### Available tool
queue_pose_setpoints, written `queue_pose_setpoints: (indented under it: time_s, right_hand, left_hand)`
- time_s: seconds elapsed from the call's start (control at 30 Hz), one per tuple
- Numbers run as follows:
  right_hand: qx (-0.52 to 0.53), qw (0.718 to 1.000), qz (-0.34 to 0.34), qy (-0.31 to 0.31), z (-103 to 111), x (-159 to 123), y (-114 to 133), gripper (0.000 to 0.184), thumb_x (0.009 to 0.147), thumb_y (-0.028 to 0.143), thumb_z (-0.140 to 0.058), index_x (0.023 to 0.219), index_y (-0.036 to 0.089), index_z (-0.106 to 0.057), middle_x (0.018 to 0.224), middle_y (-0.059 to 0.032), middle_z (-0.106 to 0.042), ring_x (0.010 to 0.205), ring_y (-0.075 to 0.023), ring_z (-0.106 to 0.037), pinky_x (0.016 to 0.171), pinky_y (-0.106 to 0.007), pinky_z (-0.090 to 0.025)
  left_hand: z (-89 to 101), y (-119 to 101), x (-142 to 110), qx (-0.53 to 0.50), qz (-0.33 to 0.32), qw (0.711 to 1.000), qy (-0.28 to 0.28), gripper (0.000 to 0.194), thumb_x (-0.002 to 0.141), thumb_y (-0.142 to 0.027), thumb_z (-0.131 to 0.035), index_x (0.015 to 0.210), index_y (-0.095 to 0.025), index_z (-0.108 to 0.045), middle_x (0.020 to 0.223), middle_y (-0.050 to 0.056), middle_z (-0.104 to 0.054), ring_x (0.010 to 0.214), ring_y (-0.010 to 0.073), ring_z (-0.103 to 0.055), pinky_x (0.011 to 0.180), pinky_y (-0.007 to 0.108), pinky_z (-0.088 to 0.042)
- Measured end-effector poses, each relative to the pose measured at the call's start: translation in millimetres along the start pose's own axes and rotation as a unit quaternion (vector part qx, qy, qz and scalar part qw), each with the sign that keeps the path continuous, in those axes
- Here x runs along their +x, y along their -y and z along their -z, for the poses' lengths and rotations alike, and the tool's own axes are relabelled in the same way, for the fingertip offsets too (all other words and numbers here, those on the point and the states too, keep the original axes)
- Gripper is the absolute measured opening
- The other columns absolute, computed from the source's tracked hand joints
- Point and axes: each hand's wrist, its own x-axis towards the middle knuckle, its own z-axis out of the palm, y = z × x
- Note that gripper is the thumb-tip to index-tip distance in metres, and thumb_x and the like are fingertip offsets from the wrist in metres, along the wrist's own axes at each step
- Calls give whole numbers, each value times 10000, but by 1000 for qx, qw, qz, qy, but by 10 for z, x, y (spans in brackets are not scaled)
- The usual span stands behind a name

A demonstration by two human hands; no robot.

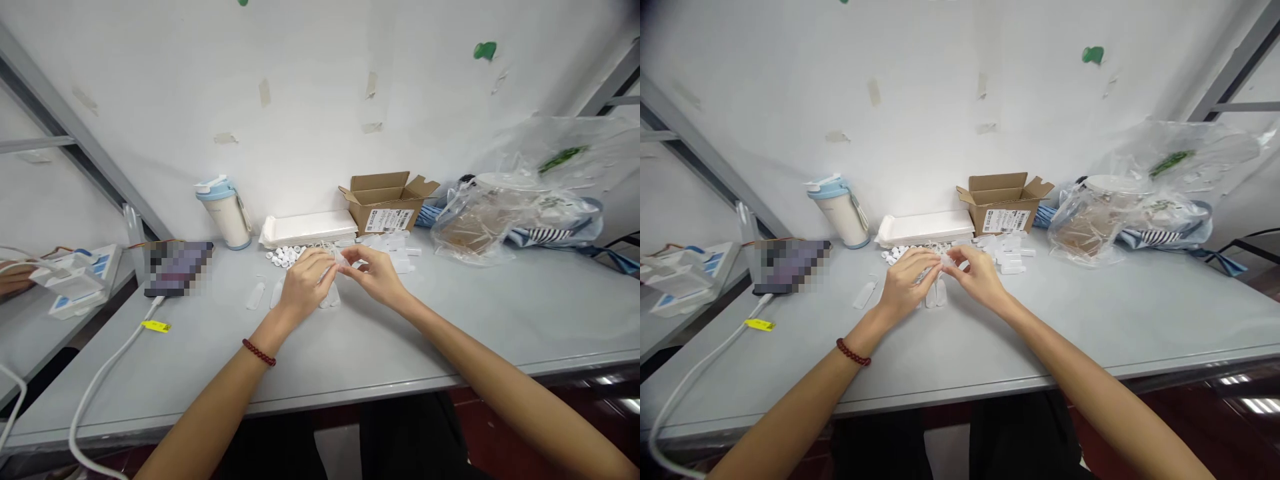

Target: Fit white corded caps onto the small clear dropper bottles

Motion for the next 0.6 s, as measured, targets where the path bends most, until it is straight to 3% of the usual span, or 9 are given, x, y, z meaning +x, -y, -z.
queue_pose_setpoints:
  time_s: [0.1,0.33,0.47,0.6]
  right_hand:
    - [-2,1000,-1,-10,9,8,6,177,773,326,-624,863,175,-611,849,-50,-657,774,-157,-599,543,-228,-472]
    - [-43,998,48,-6,-42,-38,47,136,796,314,-601,828,181,-599,784,-39,-626,744,-150,-574,533,-227,-472]
    - [-26,999,26,6,-73,-58,53,160,773,316,-630,846,179,-592,807,-41,-636,758,-155,-593,541,-233,-485]
    - [74,996,-34,44,-44,-42,69,241,757,323,-643,946,180,-599,907,-57,-660,848,-177,-627,594,-257,-525]
  left_hand:
    - [-7,-49,6,-41,42,998,29,223,870,-218,-514,717,-172,-670,796,75,-709,847,199,-638,784,361,-525]
    - [48,-130,79,-116,285,951,31,203,791,-352,-608,771,-165,-685,820,51,-702,787,175,-632,600,249,-485]
    - [75,-89,112,-209,353,908,83,237,772,-374,-603,750,-151,-680,774,40,-678,753,166,-611,589,232,-478]
    - [120,-40,137,-279,389,872,99,261,771,-384,-586,721,-139,-661,759,37,-644,736,154,-574,574,227,-481]
